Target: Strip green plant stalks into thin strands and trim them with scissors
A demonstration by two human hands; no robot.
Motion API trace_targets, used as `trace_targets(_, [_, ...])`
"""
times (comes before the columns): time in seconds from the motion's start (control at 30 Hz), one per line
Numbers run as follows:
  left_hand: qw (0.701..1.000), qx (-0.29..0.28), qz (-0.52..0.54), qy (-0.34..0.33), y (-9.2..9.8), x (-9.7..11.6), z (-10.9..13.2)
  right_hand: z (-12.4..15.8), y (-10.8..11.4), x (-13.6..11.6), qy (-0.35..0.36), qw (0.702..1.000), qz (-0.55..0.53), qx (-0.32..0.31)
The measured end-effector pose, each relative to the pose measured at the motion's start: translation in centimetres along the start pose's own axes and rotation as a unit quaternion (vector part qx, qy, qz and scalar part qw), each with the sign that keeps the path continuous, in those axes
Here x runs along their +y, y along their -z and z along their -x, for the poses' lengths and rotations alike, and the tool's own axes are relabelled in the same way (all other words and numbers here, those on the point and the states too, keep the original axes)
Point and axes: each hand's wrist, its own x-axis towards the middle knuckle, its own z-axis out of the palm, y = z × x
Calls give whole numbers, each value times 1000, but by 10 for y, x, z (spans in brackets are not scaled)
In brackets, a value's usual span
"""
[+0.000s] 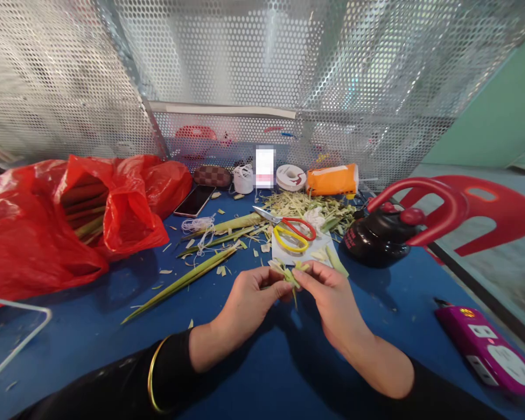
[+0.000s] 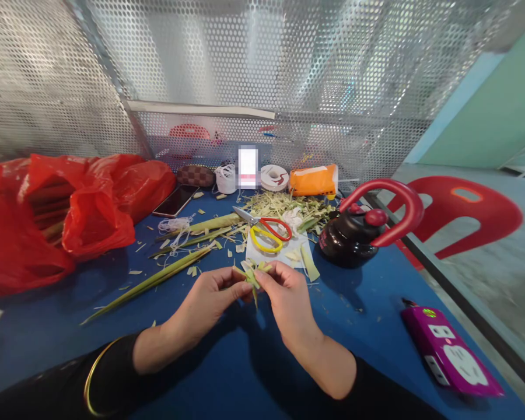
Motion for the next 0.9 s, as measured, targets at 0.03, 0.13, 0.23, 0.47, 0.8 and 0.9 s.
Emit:
trace_targets(0.03, [1000, 6, -4, 2, 0, -1, 0, 0, 0, 1, -3, 1000, -15, -2])
trace_targets(0.13, [1000, 18, 19, 18, -3, -4, 0, 1, -1, 4, -20, 998, -63, -15])
trace_targets(0.23, [998, 23, 46, 24, -5, -7, 0, 0, -1, 7, -31, 996, -88, -10])
trace_targets(0.47, [999, 28, -12, -17, -3, -6, 1, -2, -1, 4, -39, 996, -78, 0])
trace_targets(0.8, [996, 22, 80, 28, -2, -6, 1, -2, 2, 8, 28, 998, 61, 0])
trace_targets(0.9, [994, 24, 96, 41, -3, -2, 2, -1, -1, 5, 20, 997, 76, -4])
